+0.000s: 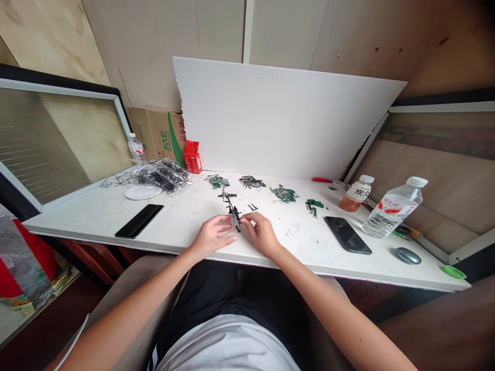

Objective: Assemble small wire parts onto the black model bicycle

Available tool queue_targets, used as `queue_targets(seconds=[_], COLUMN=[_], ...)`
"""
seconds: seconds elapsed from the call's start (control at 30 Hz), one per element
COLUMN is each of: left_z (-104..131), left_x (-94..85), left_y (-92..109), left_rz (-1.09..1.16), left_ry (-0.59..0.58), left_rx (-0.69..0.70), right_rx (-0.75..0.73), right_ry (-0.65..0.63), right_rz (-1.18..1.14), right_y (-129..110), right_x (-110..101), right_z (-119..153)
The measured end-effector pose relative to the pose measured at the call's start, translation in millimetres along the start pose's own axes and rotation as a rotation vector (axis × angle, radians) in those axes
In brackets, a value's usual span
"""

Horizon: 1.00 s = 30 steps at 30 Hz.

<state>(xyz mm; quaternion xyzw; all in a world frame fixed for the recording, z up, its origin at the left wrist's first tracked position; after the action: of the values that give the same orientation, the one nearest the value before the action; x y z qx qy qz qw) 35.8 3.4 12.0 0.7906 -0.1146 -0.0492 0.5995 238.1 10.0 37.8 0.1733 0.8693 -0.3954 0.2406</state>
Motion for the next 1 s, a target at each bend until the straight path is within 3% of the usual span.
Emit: queue_targets(seconds=[0.33,0.67,1.0], left_z=[3,7,7], left_x=[0.6,3.0,6.2], left_y=[-1,0,1], left_rz=[-0.095,-0.192,-0.261], left_ry=[0.092,0.168,0.173], left_rx=[0.022,0.082,0.145], right_rx=[0.089,0.329,0.321], right_ry=[-0.069,-0.104,-0.12], right_rz=[-0.18,-0.466,-0.493], right_y=[-9,9,10], right_x=[-4,17,19], right_z=[0,0,1])
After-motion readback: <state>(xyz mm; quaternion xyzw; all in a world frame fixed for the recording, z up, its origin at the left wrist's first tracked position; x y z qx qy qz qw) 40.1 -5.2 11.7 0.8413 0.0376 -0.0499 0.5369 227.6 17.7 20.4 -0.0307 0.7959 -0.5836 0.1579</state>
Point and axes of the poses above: each hand's wrist, its own z-axis away from the middle knuckle, its own x-axis out of the palm, y = z × x, the point moved 4 cm from there along -z, towards the middle knuckle, and after that the axes turned 1 degree about -y, right-handed, at the moved point
